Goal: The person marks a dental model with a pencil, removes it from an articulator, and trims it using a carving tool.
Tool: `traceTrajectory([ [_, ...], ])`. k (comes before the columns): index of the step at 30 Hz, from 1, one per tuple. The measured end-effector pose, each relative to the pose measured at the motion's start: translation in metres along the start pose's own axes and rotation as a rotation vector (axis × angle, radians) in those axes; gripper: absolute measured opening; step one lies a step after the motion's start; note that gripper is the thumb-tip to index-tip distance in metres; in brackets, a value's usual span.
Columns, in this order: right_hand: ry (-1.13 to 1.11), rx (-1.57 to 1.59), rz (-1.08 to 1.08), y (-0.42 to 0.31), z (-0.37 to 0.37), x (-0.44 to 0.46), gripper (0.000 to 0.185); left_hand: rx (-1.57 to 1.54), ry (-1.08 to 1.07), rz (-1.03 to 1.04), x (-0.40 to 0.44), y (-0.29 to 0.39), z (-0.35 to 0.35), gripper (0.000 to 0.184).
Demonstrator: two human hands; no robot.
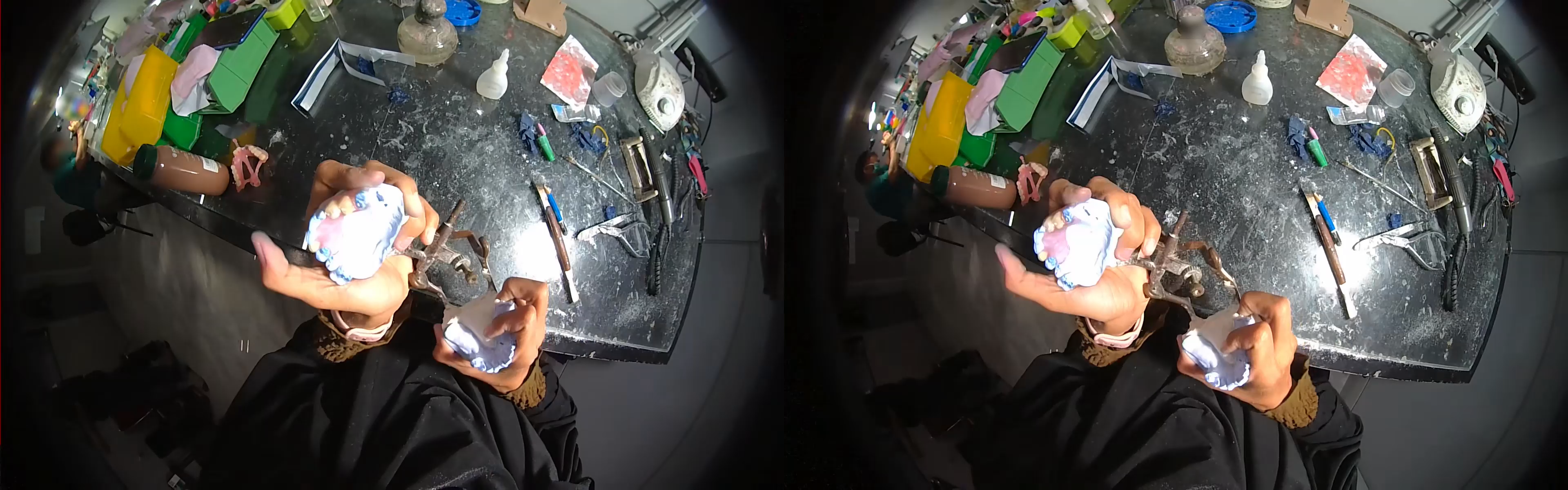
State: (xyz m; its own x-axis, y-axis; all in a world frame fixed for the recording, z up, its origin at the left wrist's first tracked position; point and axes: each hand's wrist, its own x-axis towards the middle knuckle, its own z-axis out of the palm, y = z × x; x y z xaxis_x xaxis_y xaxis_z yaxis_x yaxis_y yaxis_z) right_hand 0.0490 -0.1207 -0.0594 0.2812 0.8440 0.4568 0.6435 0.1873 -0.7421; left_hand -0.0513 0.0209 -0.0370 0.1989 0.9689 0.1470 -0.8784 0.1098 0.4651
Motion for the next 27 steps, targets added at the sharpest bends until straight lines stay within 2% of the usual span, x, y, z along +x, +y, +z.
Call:
traceTrajectory([
  [3,-0.068,0.096,0.062,0.009,-0.001,0.002,0.058,0.019,0.021,-0.110,0.007,0.002,-0.006,0.088],
  [7,-0.194,0.091,0.076,0.013,-0.015,0.000,0.059,0.023,0.072,-0.105,0.016,0.011,-0.008,0.085],
  [9,-0.097,0.041,0.215,0.019,-0.019,-0.006,0.055,-0.005,0.071,-0.335,0.018,0.024,-0.005,0.086],
  [11,0.005,-0.134,0.138,0.033,-0.014,0.001,0.054,-0.040,-0.036,-0.468,0.012,0.025,-0.008,0.087],
  [13,-0.056,-0.169,0.230,0.032,-0.009,0.013,0.049,-0.083,-0.067,-0.609,0.005,0.024,-0.001,0.089],
  [15,-0.041,-0.143,0.258,0.033,-0.003,0.019,0.049,-0.059,-0.058,-0.670,-0.003,0.022,0.009,0.089],
  [16,-0.059,-0.305,0.200,0.033,0.000,0.024,0.051,-0.067,-0.102,-0.686,-0.007,0.019,0.004,0.089],
  [18,-0.051,-0.407,0.225,0.036,0.004,0.026,0.054,-0.031,-0.188,-0.702,-0.013,0.015,0.002,0.083],
  [21,-0.064,-0.493,0.236,0.039,0.006,0.030,0.058,-0.066,-0.209,-0.785,-0.015,0.018,0.007,0.071],
  [24,-0.146,-0.523,0.221,0.050,0.005,0.028,0.060,-0.067,-0.237,-0.826,-0.017,0.017,0.011,0.071],
  [26,-0.143,-0.517,0.224,0.050,0.002,0.025,0.060,0.045,-0.317,-0.849,-0.016,0.019,0.011,0.079],
  [27,-0.135,-0.519,0.217,0.049,0.000,0.025,0.058,0.069,-0.296,-0.874,-0.016,0.019,0.015,0.076],
])
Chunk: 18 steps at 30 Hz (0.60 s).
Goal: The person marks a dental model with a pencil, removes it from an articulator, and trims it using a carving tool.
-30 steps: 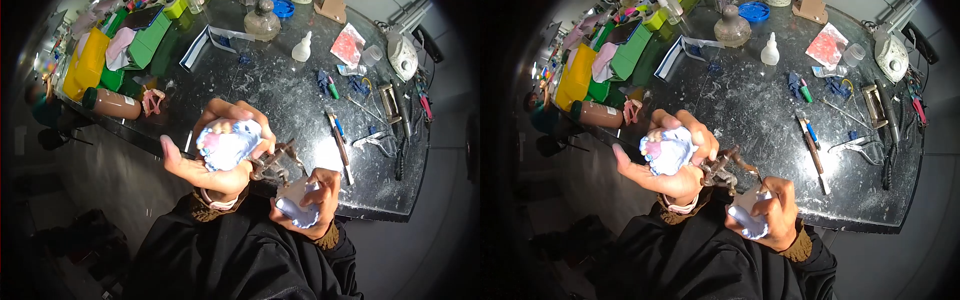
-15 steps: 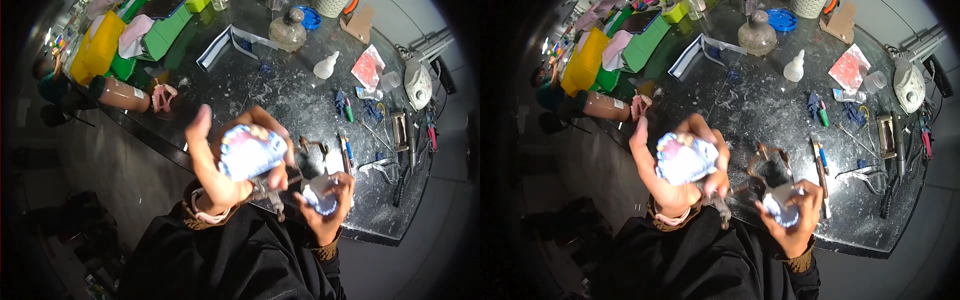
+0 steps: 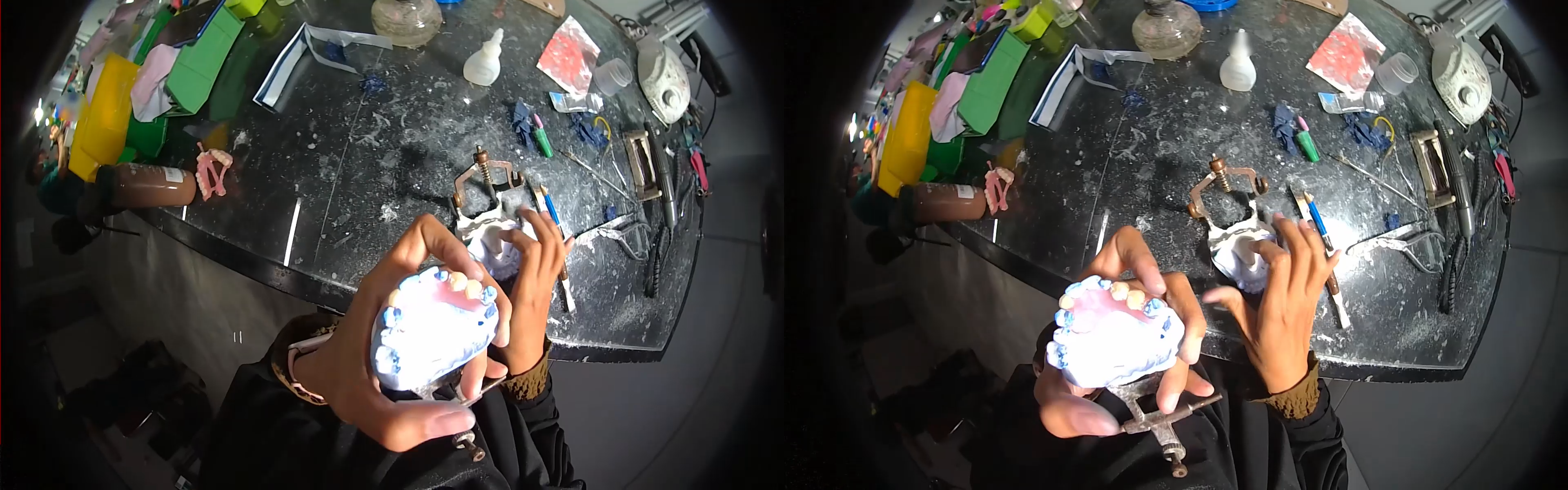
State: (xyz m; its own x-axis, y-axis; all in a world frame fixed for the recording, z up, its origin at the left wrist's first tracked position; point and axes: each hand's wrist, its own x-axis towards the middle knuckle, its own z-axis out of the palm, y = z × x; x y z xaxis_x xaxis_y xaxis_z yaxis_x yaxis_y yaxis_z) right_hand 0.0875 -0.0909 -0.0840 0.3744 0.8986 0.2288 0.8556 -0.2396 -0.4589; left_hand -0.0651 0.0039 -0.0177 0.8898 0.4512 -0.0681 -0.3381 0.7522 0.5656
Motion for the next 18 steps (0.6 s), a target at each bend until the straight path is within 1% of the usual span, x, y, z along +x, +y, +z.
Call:
traceTrajectory([
  [2,0.088,-0.032,0.013,0.007,-0.008,-0.005,0.054,0.016,0.052,-0.055,0.000,0.001,0.007,0.071],
  [3,0.131,-0.105,0.059,0.009,-0.014,-0.004,0.042,0.029,0.062,-0.075,-0.001,0.001,0.007,0.069],
  [4,0.180,-0.116,0.141,0.015,-0.017,-0.006,0.029,0.025,0.027,-0.086,0.000,0.001,0.004,0.067],
  [6,0.091,-0.080,0.245,0.020,-0.032,-0.008,0.024,0.020,-0.044,-0.108,0.001,0.000,-0.003,0.063],
  [7,0.082,-0.090,0.216,0.022,-0.034,-0.007,0.022,-0.006,-0.072,-0.122,0.001,-0.001,-0.006,0.063],
  [11,0.068,-0.072,0.270,0.029,-0.033,-0.009,0.020,-0.138,-0.185,-0.123,0.004,-0.005,-0.012,0.062],
  [16,0.078,-0.087,0.255,0.033,-0.029,-0.010,0.023,-0.407,-0.209,-0.224,0.008,-0.005,-0.013,0.062],
  [18,0.092,-0.069,0.272,0.032,-0.028,-0.011,0.024,-0.458,-0.173,-0.280,0.009,-0.003,-0.011,0.062],
])
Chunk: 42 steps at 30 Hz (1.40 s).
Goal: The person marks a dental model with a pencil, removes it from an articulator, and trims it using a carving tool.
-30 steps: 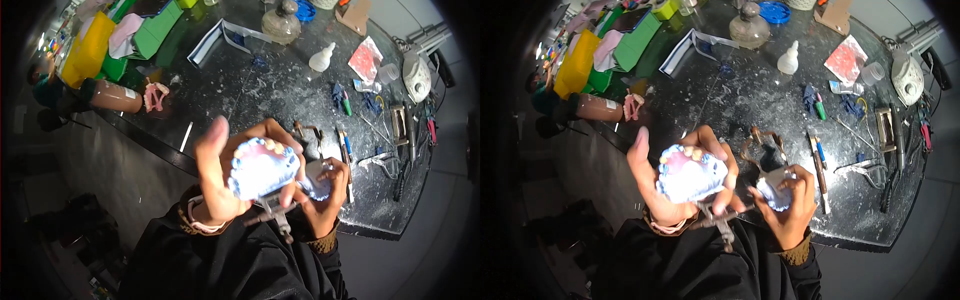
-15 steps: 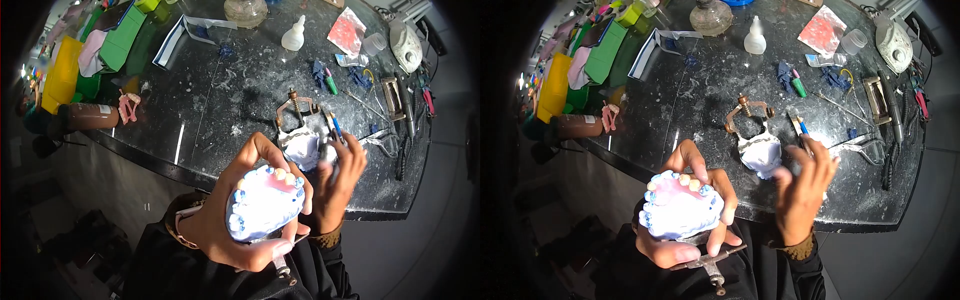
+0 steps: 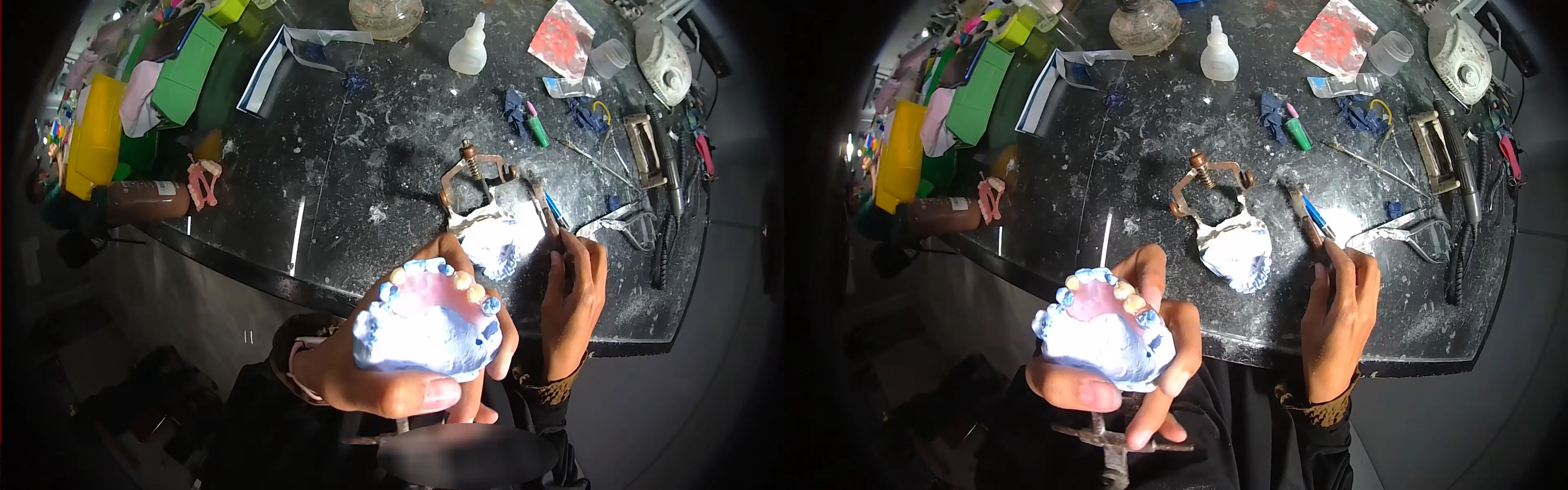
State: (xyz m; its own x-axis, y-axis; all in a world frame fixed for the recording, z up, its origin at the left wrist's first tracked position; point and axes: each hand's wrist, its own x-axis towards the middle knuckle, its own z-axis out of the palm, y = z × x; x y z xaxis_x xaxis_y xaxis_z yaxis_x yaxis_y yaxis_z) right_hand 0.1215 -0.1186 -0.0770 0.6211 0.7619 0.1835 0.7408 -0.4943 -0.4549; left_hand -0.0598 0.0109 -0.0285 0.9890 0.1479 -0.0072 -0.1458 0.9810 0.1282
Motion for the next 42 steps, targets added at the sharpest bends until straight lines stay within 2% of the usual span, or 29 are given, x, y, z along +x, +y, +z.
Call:
traceTrajectory([
  [2,0.011,0.036,0.014,-0.001,0.000,0.000,0.025,-0.024,0.102,-0.029,0.000,0.001,0.010,0.062],
  [8,0.052,0.124,0.006,-0.002,0.001,0.002,0.021,-0.114,0.034,-0.129,0.003,0.007,0.008,0.061],
  [12,0.061,0.146,-0.004,-0.002,0.002,0.004,0.020,-0.228,-0.087,-0.088,0.007,0.002,-0.001,0.058],
  [22,0.067,0.172,-0.015,0.003,0.006,0.005,0.020,-0.247,-0.125,-0.224,0.010,0.012,-0.003,0.058],
  [25,0.076,0.168,-0.014,0.003,0.007,0.005,0.022,-0.241,-0.137,-0.213,0.011,0.012,-0.004,0.058],
  [28,0.063,0.195,-0.031,0.003,0.005,0.006,0.033,-0.202,-0.138,-0.195,0.013,0.011,-0.005,0.057],
  [30,0.074,0.195,-0.020,0.000,0.001,0.007,0.035,-0.160,-0.132,-0.170,0.014,0.010,-0.005,0.056],
  [35,0.142,0.224,-0.046,-0.008,-0.010,0.005,0.040,0.105,0.140,-0.086,0.011,0.006,0.011,0.054],
  [40,0.333,0.337,-0.315,-0.017,-0.031,-0.001,0.040,0.327,0.274,0.120,0.014,-0.009,0.009,0.053],
  [42,0.251,0.298,-0.413,-0.018,-0.047,-0.001,0.035,0.409,0.338,0.144,0.015,-0.010,0.011,0.056],
])
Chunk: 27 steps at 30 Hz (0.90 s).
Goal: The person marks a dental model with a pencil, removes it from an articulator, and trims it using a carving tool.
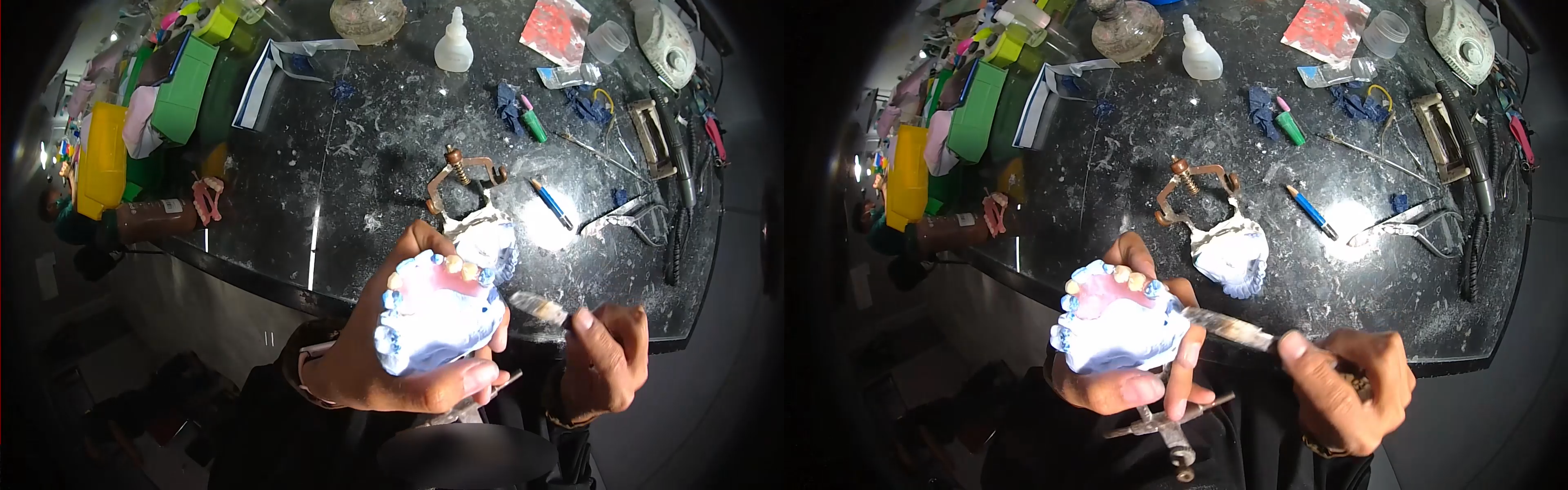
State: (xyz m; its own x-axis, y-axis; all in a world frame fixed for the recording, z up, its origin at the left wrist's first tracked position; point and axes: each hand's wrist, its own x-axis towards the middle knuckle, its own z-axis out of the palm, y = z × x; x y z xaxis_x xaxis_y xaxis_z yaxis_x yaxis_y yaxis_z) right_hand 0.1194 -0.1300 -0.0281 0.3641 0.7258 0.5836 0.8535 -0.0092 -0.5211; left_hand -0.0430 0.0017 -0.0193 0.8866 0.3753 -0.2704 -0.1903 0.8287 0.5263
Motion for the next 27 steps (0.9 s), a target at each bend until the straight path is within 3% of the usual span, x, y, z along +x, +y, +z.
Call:
traceTrajectory([
  [11,-0.089,-0.085,-0.065,-0.008,-0.014,0.012,0.035,0.404,0.007,0.156,-0.002,-0.007,-0.001,0.064],
  [18,-0.037,-0.032,0.000,-0.003,-0.015,0.008,0.050,0.225,-0.129,0.291,0.003,-0.014,-0.005,0.058],
  [21,-0.036,-0.034,0.013,-0.002,-0.014,0.007,0.053,0.097,-0.110,0.188,0.001,-0.012,-0.003,0.057],
  [27,-0.013,-0.037,0.036,0.000,-0.011,0.006,0.049,0.358,-0.192,0.342,0.004,-0.013,-0.007,0.058],
])
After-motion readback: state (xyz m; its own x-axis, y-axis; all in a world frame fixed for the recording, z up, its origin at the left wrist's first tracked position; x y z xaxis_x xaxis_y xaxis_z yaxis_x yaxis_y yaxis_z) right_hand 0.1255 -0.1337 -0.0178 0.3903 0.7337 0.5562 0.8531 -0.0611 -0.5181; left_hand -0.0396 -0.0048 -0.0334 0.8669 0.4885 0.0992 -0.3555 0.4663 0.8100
